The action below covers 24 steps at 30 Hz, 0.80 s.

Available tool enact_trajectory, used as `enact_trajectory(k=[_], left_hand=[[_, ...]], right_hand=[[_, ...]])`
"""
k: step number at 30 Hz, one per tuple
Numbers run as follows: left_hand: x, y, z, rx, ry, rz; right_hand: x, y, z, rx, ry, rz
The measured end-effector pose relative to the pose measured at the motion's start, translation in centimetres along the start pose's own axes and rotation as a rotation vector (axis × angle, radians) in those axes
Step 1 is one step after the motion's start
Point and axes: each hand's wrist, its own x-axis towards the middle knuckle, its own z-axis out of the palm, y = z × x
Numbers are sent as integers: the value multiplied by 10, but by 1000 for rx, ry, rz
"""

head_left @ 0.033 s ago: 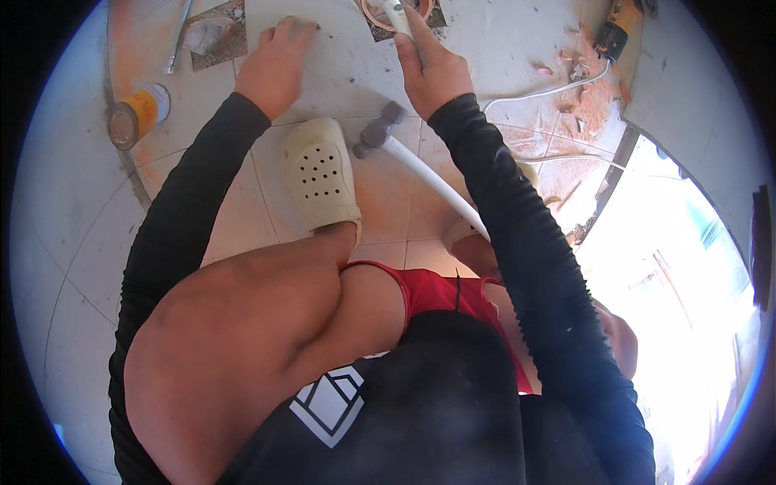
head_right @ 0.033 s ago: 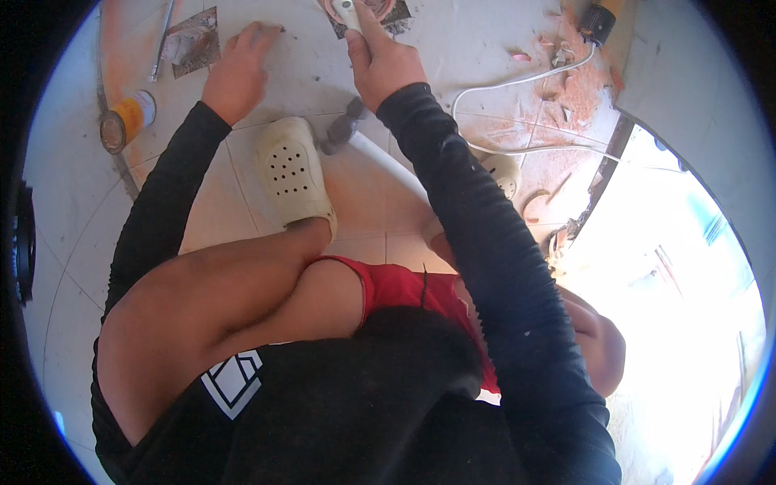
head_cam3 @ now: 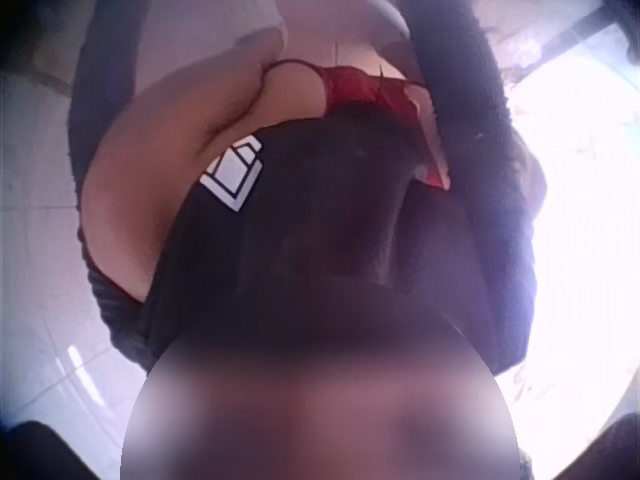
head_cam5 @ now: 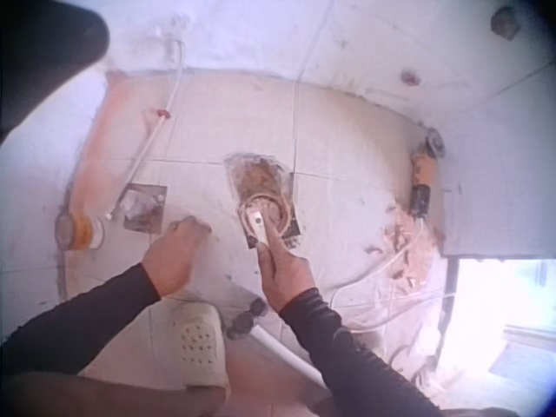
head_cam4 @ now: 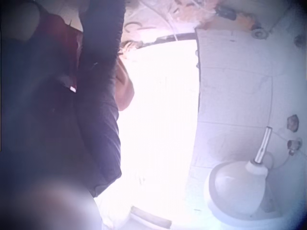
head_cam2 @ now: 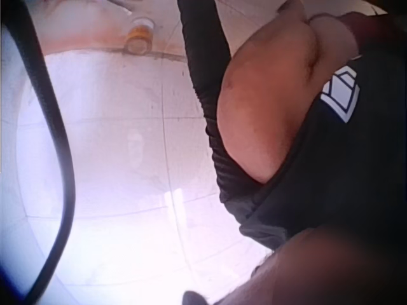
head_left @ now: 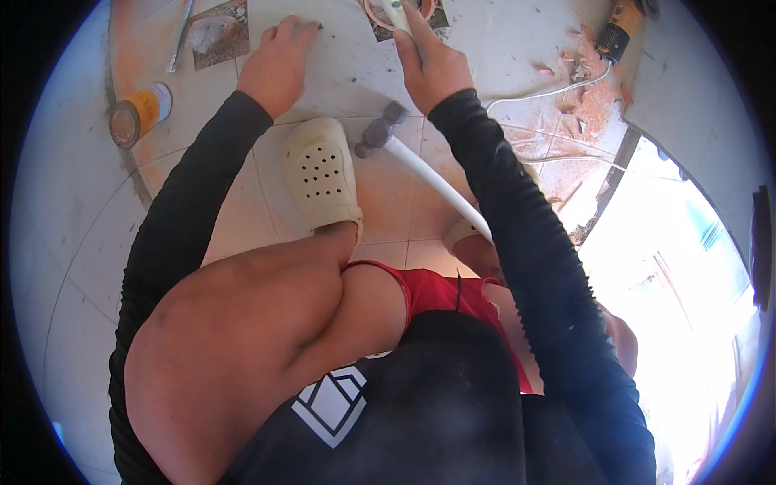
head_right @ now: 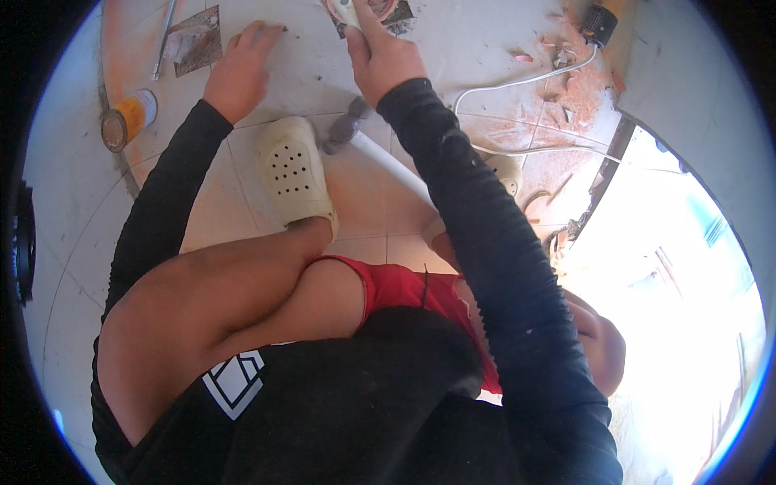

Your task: The person uses an angle grinder to cut a white PVC pipe on the floor, then hammers the pipe into a floor fitting. They repeatedly tap the pipe with a hammer and adjust its position to seat it into the fitting.

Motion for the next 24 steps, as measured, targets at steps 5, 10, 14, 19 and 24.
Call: enact_trajectory(k=[5, 10, 14, 19, 24], left_hand=[[4, -1, 1, 59, -52, -23], [5, -2, 1, 11, 5, 6], [3, -3, 1, 16, 29, 35], [6, -2, 6, 6, 35, 9], [1, -8, 6, 10, 25, 29]], right_hand=[[16, 3, 10, -71, -55, -54], [-5, 4, -8, -295, -190, 17], [-4, 11, -34, -298, -114, -17], [19, 22, -18, -138, -212, -163], [11, 38, -17, -298, -164, -161]])
